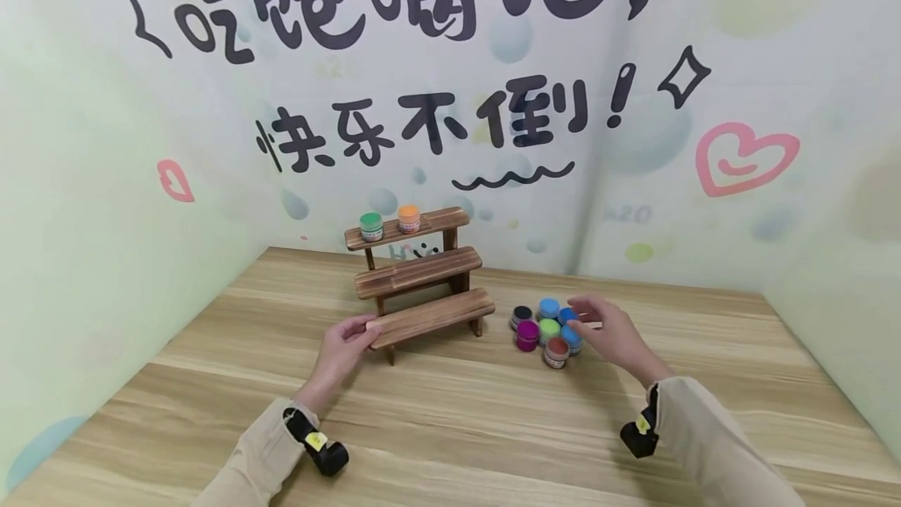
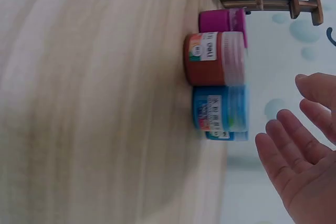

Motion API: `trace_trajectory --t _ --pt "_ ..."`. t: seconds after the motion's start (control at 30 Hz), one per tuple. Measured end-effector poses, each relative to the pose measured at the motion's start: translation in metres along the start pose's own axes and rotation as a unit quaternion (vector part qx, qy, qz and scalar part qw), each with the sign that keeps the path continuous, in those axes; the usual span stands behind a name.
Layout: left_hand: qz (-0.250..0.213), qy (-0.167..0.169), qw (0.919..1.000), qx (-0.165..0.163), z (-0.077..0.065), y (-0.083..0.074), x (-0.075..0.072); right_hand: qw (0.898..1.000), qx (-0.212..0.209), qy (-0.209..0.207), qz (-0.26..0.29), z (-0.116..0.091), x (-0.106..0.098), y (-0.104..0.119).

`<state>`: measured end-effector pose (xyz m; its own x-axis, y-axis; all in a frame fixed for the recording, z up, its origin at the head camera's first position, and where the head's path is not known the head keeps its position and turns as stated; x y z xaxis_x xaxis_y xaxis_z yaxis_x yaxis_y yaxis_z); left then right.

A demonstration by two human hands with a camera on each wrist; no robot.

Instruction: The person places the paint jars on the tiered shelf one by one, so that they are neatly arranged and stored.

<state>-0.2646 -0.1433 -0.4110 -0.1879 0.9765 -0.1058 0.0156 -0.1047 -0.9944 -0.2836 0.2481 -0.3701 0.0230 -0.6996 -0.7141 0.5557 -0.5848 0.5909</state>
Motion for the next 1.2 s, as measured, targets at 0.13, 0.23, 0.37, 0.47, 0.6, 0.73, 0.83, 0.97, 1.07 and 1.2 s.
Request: trace_trajectory --t 0.13,0.23,0.37,0.47,0.6,0.73,0.83,0.97,1.07,1.2 --pt "0.000 0.001 1.0000 0.004 0.002 0.001 0.001 1.000 0.014 0.000 0.006 -0.007 0.004 -0.008" --pt "0.001 0.000 1.0000 0.008 0.003 0.002 0.001 1.000 0.011 0.005 0.015 -0.010 0.007 -0.011" --pt "0.000 -0.003 1.0000 0.005 0.003 0.002 0.001 1.000 0.019 0.012 0.019 -0.013 0.010 -0.014" --pt "0.002 -0.002 1.0000 0.007 0.003 0.003 0.001 1.000 0.025 0.012 0.015 -0.014 0.011 -0.016" --pt "0.004 -0.002 1.0000 0.007 0.002 0.002 0.001 0.999 0.030 0.011 0.009 -0.013 0.013 -0.018" --pt "0.005 -0.003 1.0000 0.004 0.003 0.002 0.001 0.999 0.043 0.013 0.011 -0.013 0.014 -0.018" --pt "0.004 -0.004 1.0000 0.003 0.003 0.002 0.001 0.999 0.044 0.017 0.010 -0.014 0.013 -0.018" --pt "0.004 -0.003 1.0000 0.002 0.003 0.003 0.001 0.999 0.045 0.023 0.000 -0.014 0.012 -0.019" --pt "0.002 -0.001 1.0000 0.001 0.003 0.003 0.001 0.998 0.054 0.028 -0.007 -0.015 0.012 -0.020" --pt "0.002 0.000 1.0000 0.004 0.002 0.002 0.001 0.997 0.069 0.032 -0.006 -0.017 0.011 -0.022"
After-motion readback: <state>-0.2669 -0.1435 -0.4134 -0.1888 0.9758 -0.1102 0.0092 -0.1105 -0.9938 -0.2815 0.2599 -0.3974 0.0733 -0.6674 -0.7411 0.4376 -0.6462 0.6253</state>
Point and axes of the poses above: each hand's wrist, its own z-axis towards the middle knuckle, its own x-axis out of the palm, y = z × x, the point moved 1 cm from there along z, towards the middle knuckle, and after that the axes turned 9 degrees about -x, right-handed, at the moved point
